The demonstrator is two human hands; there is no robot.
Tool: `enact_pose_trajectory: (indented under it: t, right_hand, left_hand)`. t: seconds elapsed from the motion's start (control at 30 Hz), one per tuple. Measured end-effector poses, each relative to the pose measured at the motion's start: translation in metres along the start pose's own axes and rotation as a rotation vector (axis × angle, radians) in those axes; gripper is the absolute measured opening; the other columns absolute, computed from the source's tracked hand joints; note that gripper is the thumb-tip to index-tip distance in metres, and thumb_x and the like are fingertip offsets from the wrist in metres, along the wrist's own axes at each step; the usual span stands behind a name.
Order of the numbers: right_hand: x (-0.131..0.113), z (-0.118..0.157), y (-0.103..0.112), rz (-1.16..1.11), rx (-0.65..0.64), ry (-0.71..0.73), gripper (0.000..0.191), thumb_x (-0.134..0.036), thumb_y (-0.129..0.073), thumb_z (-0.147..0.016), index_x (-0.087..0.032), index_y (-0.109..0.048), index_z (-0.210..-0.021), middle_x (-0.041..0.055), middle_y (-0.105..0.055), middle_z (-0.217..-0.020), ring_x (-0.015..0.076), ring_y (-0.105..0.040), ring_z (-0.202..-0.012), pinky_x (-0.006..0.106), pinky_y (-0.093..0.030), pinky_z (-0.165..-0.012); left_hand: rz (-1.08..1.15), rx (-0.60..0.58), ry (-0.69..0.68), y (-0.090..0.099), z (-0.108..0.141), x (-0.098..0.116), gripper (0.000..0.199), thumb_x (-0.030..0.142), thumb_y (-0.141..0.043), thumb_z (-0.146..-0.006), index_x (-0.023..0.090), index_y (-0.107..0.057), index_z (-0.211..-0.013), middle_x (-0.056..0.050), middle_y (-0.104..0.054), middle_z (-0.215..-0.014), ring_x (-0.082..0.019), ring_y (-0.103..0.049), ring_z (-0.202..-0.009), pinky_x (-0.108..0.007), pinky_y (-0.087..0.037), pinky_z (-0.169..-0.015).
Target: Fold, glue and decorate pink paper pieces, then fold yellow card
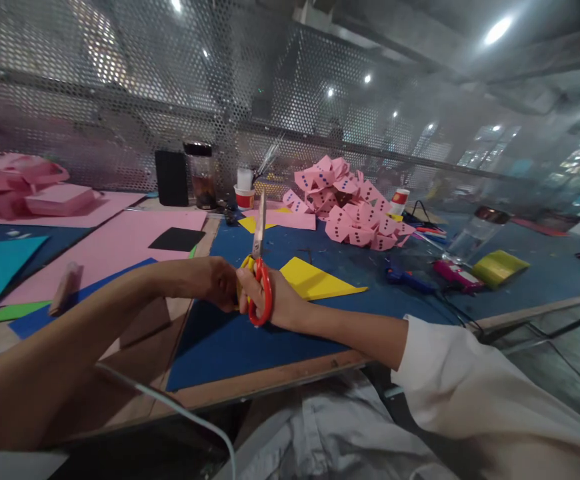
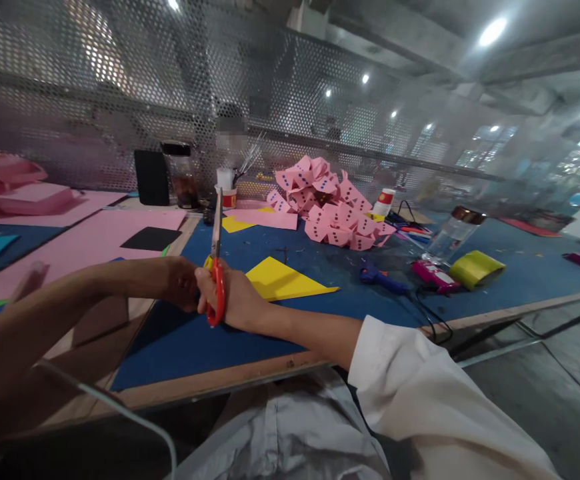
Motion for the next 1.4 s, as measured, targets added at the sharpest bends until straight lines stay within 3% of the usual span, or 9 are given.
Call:
enact_pose_trajectory:
  t: [0.1,0.27,0.67,0.97,1.17,1.4]
  right_hand:
    - [0.001,0.007,0.009,0.020,-0.013,-0.031,0.065,-0.060,-0.035,-0.099,-0.017,-0.059,-0.057,-0.0002,-0.056,-0.052,0.0108,-0.057,-0.054,0.022,-0.047,-0.061]
    - [0.004,0.019,0.024,0.011,0.042,-0.084,0.059,-0.058,-0.041,-0.099,-0.017,-0.058,-0.060,0.0000,-0.059,-0.057,0.0094,-0.055,-0.049,0.022,-0.047,-0.057]
    - [0.021,0.042,0.051,-0.011,0.160,-0.175,0.059,-0.058,-0.038,-0.099,-0.016,-0.058,-0.063,0.0017,-0.062,-0.057,0.0075,-0.050,-0.041,0.019,-0.041,-0.043]
    - [0.024,0.042,0.053,-0.039,0.154,-0.201,0.058,-0.060,-0.039,-0.098,-0.017,-0.057,-0.065,0.0023,-0.064,-0.058,0.0078,-0.050,-0.040,0.019,-0.040,-0.040]
    - [0.019,0.045,0.057,-0.004,0.140,-0.188,0.061,-0.060,-0.039,-0.098,-0.016,-0.058,-0.062,0.0019,-0.062,-0.056,0.0071,-0.050,-0.040,0.018,-0.041,-0.041]
    - [0.032,0.056,0.080,-0.018,0.248,-0.226,0.054,-0.061,-0.041,-0.097,-0.019,-0.052,-0.065,0.0001,-0.061,-0.056,0.0072,-0.047,-0.037,0.018,-0.037,-0.035]
  left_hand:
    - [-0.023,-0.116,0.040,-0.005,-0.004,-0.013,0.022,0.036,-0.080,-0.060,0.018,-0.068,-0.068,0.001,-0.066,-0.065,-0.016,-0.057,-0.062,-0.023,-0.040,-0.055]
    - [-0.083,-0.141,0.067,-0.004,-0.007,-0.021,0.026,0.041,-0.078,-0.062,0.021,-0.064,-0.070,0.002,-0.061,-0.065,-0.016,-0.055,-0.064,-0.024,-0.038,-0.056]
    - [-0.121,-0.147,0.084,-0.005,-0.007,-0.021,0.027,0.045,-0.077,-0.062,0.021,-0.066,-0.070,0.003,-0.063,-0.066,-0.016,-0.058,-0.066,-0.023,-0.038,-0.057]
    - [-0.157,-0.158,0.099,-0.002,-0.007,-0.020,0.030,0.048,-0.076,-0.063,0.021,-0.066,-0.071,0.002,-0.063,-0.067,-0.018,-0.058,-0.068,-0.024,-0.038,-0.057]
    - [-0.139,-0.136,0.090,-0.002,-0.002,-0.006,0.023,0.039,-0.072,-0.068,0.017,-0.065,-0.073,0.002,-0.061,-0.067,-0.016,-0.056,-0.068,-0.023,-0.038,-0.059]
    - [-0.160,-0.156,0.097,0.000,0.001,-0.002,0.022,0.036,-0.071,-0.071,0.015,-0.069,-0.077,0.001,-0.063,-0.068,-0.016,-0.057,-0.067,-0.023,-0.039,-0.058]
Point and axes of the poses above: each hand's wrist, its own z-axis away from the middle knuckle, its own y-axis out of the back of the hand, x = y × z, the point moved 5 cm from there along -z, towards the middle knuckle
